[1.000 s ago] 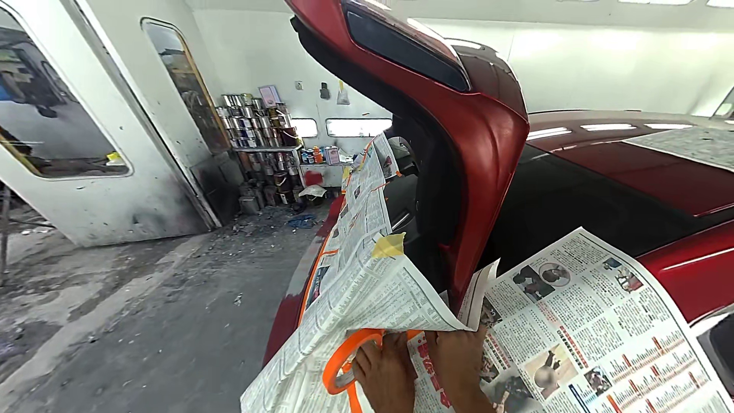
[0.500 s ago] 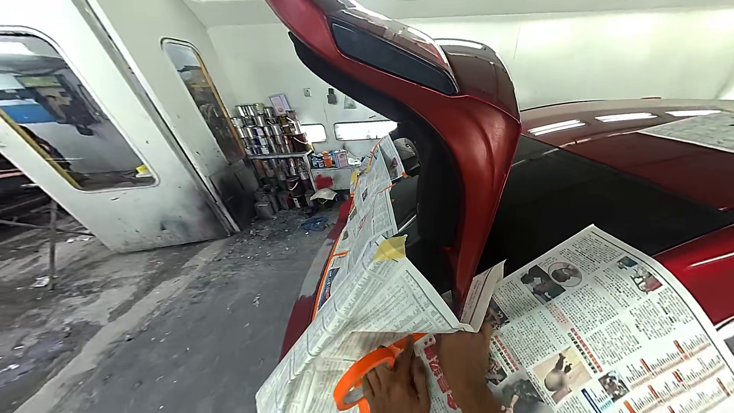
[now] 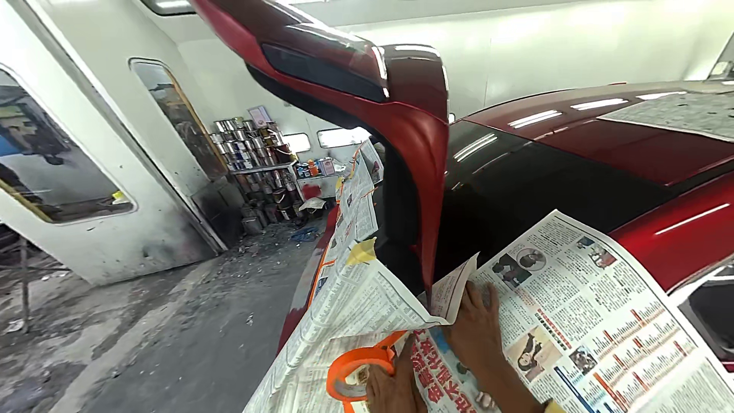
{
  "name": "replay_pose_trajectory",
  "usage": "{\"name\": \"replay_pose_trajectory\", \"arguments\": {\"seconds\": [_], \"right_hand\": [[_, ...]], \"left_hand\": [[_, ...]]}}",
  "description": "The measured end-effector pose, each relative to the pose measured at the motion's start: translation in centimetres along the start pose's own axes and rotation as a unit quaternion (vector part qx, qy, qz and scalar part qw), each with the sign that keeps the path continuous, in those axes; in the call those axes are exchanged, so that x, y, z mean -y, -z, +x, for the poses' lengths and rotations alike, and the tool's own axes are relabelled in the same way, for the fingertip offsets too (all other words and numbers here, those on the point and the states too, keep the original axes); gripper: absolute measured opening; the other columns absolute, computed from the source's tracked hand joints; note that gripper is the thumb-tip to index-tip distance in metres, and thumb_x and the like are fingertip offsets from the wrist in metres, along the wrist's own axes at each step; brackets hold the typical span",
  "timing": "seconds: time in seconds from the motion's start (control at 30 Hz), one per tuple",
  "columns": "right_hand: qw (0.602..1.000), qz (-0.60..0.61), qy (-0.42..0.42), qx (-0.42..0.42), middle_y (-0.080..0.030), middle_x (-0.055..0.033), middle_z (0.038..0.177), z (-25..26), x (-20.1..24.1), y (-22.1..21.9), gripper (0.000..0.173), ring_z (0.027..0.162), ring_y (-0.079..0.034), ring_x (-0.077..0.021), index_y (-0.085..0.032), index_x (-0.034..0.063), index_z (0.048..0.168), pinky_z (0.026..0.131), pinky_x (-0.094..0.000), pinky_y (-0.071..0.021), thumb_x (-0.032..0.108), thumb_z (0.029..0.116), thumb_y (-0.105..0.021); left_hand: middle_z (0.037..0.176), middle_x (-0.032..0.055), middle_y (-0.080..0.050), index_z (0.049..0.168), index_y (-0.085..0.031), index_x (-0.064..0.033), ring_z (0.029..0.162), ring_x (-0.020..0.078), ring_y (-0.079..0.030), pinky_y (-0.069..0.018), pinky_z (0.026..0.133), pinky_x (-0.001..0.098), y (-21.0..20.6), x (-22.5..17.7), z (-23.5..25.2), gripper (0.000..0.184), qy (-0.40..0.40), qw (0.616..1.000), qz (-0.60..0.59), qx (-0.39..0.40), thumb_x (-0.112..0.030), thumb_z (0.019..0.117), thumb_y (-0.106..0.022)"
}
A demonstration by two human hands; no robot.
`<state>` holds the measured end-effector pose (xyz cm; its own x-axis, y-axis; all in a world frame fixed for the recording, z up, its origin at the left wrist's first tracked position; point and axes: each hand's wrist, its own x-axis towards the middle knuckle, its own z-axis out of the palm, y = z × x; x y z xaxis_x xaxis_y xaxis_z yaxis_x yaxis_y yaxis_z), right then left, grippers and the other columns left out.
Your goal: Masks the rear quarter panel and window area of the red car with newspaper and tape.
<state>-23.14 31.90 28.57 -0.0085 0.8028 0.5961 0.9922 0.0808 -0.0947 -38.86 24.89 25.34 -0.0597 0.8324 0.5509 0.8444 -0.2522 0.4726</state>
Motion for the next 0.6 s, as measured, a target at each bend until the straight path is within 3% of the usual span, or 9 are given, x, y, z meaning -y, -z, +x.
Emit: {"name": "replay_pose_trajectory", "arguments": {"seconds": [0.13,0.17,0.23,0.3,0.33,0.4,0.5,0.57,0.6], "right_hand": [[0.994,0.021,0.004,0.111,-0.057,-0.0066,0.150,2.3,-3.8,1.9,0.037,0.148,-0.041,-0.0307,-0.074,0.0143,0.126,0.120,-0.0698,-0.0178,0.031,0.1019,-0.051],[0.994,0.020,0.007,0.110,-0.057,-0.0050,0.150,2.7,-4.7,2.0,0.038,0.148,-0.041,-0.0290,-0.074,0.0158,0.126,0.120,-0.0682,-0.0187,0.033,0.1037,-0.049],[0.992,0.051,-0.007,0.113,-0.053,-0.0049,0.154,3.1,-6.3,2.6,0.043,0.150,-0.037,-0.0282,-0.067,0.0146,0.136,0.123,-0.0628,-0.0185,0.037,0.1067,-0.045],[0.991,0.132,-0.014,0.000,-0.066,-0.0072,0.138,2.1,-7.3,3.1,0.042,0.138,-0.053,-0.0304,-0.072,0.0140,0.130,0.116,-0.0553,-0.0396,0.039,0.1053,-0.049],[0.981,0.188,-0.016,-0.041,-0.071,-0.0070,0.126,1.1,-7.2,4.0,0.039,0.128,-0.061,-0.0290,-0.074,0.0145,0.124,0.106,-0.0498,-0.0506,0.039,0.1050,-0.050],[0.933,0.358,-0.006,-0.027,-0.072,-0.0105,0.115,-1.9,-6.4,7.0,0.038,0.113,-0.066,-0.0268,-0.075,0.0095,0.115,0.093,-0.0466,-0.0561,0.038,0.1043,-0.053],[0.827,0.550,0.067,0.095,-0.066,-0.0230,0.127,-6.8,-5.0,9.0,0.056,0.124,-0.061,-0.0318,-0.066,-0.0029,0.128,0.105,-0.0498,-0.0499,0.044,0.0990,-0.063],[0.828,0.545,0.072,0.111,-0.067,-0.0227,0.125,-8.9,-4.9,8.8,0.050,0.124,-0.061,-0.0317,-0.063,-0.0039,0.128,0.113,-0.0543,-0.0411,0.037,0.0997,-0.066],[0.844,0.521,0.064,0.111,-0.070,-0.0197,0.118,-9.3,-5.1,9.1,0.041,0.118,-0.066,-0.0288,-0.065,-0.0032,0.124,0.117,-0.0571,-0.0354,0.031,0.1020,-0.064]], "left_hand": [[0.112,0.0341,-0.062,0.138,-0.058,0.0052,0.089,0.0399,-0.067,-0.0570,0.076,0.0483,2.3,-2.1,-0.3,0.043,-0.040,0.986,-0.157,0.040,0.004,0.0963,-0.047],[0.111,0.0274,-0.063,0.144,-0.046,0.0129,0.087,0.0291,-0.065,-0.0565,0.075,0.0407,2.7,-2.3,-0.4,0.046,-0.046,0.975,-0.208,0.065,0.001,0.0994,-0.045],[0.117,0.0235,-0.065,0.152,-0.005,0.0212,0.085,0.0138,-0.065,-0.0561,0.073,0.0317,3.2,-3.1,-0.4,0.070,-0.032,0.929,-0.348,0.121,-0.002,0.1012,-0.046],[0.137,0.0242,-0.058,0.150,0.023,0.0124,0.106,0.0143,-0.069,-0.0585,0.090,0.0354,4.0,-4.4,-0.3,0.086,0.005,0.856,-0.486,0.174,-0.006,0.1025,-0.047],[0.148,0.0245,-0.050,0.151,0.024,0.0084,0.123,0.0193,-0.064,-0.0543,0.102,0.0400,4.4,-5.0,-0.3,0.087,0.022,0.817,-0.543,0.194,-0.007,0.1030,-0.048],[0.162,0.0175,-0.033,0.156,0.015,0.0015,0.144,0.0190,-0.044,-0.0399,0.116,0.0424,4.6,-6.0,-0.3,0.083,0.055,0.738,-0.636,0.219,-0.007,0.1041,-0.050],[0.157,0.0020,-0.040,0.157,-0.005,-0.0086,0.139,0.0095,-0.045,-0.0404,0.114,0.0376,3.4,-7.4,-0.9,0.074,0.123,0.654,-0.715,0.213,-0.012,0.1030,-0.055],[0.150,0.0060,-0.046,0.154,-0.008,-0.0026,0.134,0.0105,-0.051,-0.0444,0.111,0.0366,3.0,-7.8,-0.9,0.068,0.147,0.670,-0.691,0.227,-0.009,0.1028,-0.053],[0.146,0.0110,-0.051,0.152,-0.013,0.0041,0.130,0.0129,-0.056,-0.0476,0.109,0.0367,3.0,-7.7,-0.7,0.066,0.152,0.707,-0.649,0.238,-0.007,0.1016,-0.055]]}}
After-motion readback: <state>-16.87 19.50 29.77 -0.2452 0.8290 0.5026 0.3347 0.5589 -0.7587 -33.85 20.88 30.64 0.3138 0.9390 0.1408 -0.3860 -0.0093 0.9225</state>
